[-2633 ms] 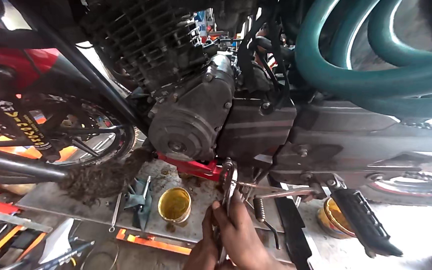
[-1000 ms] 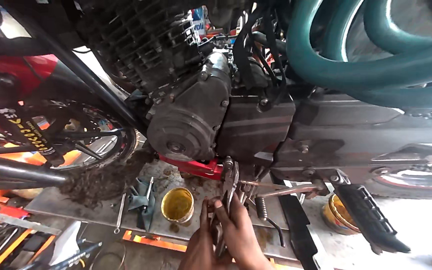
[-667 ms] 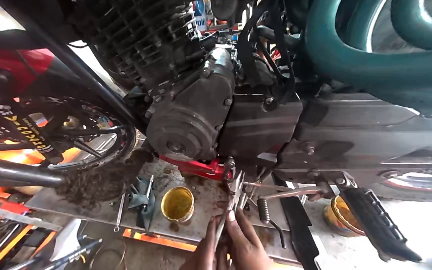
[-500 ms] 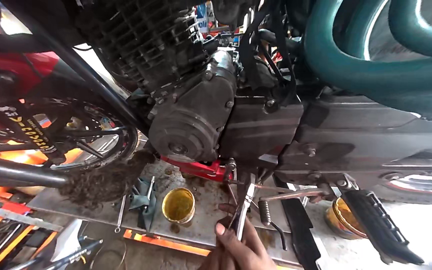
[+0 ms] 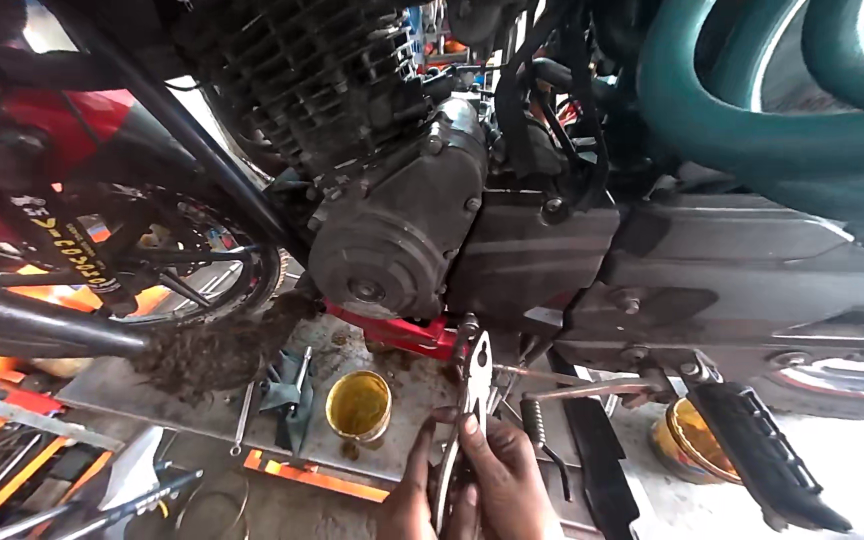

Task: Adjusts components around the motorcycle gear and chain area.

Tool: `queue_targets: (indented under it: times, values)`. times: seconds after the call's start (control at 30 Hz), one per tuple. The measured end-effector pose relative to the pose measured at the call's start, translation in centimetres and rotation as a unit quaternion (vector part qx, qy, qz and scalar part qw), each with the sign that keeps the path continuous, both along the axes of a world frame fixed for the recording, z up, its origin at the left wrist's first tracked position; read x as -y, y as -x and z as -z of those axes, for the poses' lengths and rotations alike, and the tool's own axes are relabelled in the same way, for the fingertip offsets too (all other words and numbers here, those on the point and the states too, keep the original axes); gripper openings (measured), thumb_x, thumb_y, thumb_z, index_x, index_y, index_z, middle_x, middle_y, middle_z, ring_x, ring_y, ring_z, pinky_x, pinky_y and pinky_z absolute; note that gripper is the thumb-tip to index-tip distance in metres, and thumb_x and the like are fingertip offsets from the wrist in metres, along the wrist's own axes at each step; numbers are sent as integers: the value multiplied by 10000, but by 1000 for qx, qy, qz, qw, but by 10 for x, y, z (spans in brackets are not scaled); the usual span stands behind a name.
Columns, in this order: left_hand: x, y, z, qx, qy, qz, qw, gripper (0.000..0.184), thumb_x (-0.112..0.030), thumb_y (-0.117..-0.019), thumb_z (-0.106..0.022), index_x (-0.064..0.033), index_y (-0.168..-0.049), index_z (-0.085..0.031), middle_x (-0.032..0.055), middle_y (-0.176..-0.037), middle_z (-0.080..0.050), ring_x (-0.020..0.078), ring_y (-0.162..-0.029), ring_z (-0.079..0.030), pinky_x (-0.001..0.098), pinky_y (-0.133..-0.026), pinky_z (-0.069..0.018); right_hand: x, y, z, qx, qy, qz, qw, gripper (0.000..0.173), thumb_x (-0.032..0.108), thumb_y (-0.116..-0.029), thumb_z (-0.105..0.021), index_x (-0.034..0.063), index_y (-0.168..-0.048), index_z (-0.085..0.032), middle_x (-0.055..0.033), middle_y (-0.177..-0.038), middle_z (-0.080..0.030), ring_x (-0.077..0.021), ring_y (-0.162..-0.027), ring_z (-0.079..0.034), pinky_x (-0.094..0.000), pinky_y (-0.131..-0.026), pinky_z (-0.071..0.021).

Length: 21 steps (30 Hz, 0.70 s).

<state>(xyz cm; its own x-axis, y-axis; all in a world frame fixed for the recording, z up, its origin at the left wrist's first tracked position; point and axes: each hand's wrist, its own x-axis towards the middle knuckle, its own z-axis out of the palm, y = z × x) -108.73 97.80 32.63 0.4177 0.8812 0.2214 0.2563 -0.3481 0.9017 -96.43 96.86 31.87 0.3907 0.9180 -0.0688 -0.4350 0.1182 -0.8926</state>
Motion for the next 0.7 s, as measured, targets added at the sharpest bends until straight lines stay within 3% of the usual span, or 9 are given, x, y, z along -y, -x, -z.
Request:
queue_targets:
  times: [0.07,0.17,0.27,0.37,0.5,0.57,0.6,0.63,0.7]
  values:
    - [3,-2,-12,-75,-86,-22,993,463,-104,-957,-644,95,-1369,-578,152,-1057,-739,161,-902,-723,331,-841,-605,-3,6,-5,8,14,36,999,296,199,-1088,-456,-26,-1110,-647,-75,-763,-666,-121,-626,-646,-275,-582,-577]
    - [10,-14,-26,-181,-217,-69,957,364,-78,-873,-670,64,-1206,-712,157,-909,-724,223,-704,-712,357,-623,-603,-2,7,-16,19,39,13,999,390,265,-1114,-340,-10,-1356,-475,-48,-851,-617,-115,-717,-632,-252,-642,-565]
    - [14,-25,-34,-208,-293,-95,928,324,-125,-818,-695,65,-1074,-752,145,-879,-734,202,-678,-710,321,-581,-586,-2,-3,-29,-24,21,-30,999,339,271,-1063,-488,18,-1288,-482,-13,-846,-568,-82,-722,-602,-231,-676,-560]
    - [15,-30,-50,-238,-284,-88,925,411,-175,-839,-667,75,-1161,-722,165,-987,-753,212,-784,-735,325,-669,-595,-4,-12,-34,-103,15,-84,991,288,306,-1064,-476,68,-1222,-510,-11,-850,-562,-77,-745,-598,-229,-709,-554]
    - [15,-25,-66,-248,-173,6,953,651,-280,-891,-667,118,-1389,-533,249,-1235,-664,275,-924,-728,395,-722,-606,-3,-15,-37,-128,8,-88,988,367,368,-1027,-498,73,-1245,-522,-13,-917,-648,-53,-822,-655,-224,-764,-575]
    - [16,-26,-64,-203,-140,28,969,683,-286,-896,-652,132,-1413,-495,260,-1261,-646,292,-1007,-710,415,-791,-601,2,-14,-58,-112,41,-82,990,281,283,-1088,-329,96,-1113,-538,31,-805,-595,-14,-697,-599,-179,-673,-533]
    - [17,-27,-63,-173,-122,36,977,672,-266,-906,-643,140,-1418,-484,274,-1298,-630,306,-1083,-691,422,-863,-589,4,-13,-64,-123,46,-84,988,332,263,-1108,-238,114,-1048,-528,58,-722,-556,8,-605,-561,-152,-588,-507]
    - [17,-30,-61,-143,-106,40,983,654,-251,-916,-629,142,-1417,-479,272,-1280,-634,302,-1084,-678,425,-873,-579,2,-13,-56,-159,22,-97,982,390,299,-1115,-196,120,-1025,-531,64,-680,-547,9,-561,-552,-150,-542,-499]
    - [17,-35,-62,-102,-84,42,990,655,-236,-905,-620,143,-1416,-465,270,-1215,-645,291,-1009,-682,411,-810,-581,-13,-25,-7,-188,-95,-156,965,439,364,-1106,-261,67,-1060,-581,35,-743,-624,-9,-643,-629,-171,-592,-539]
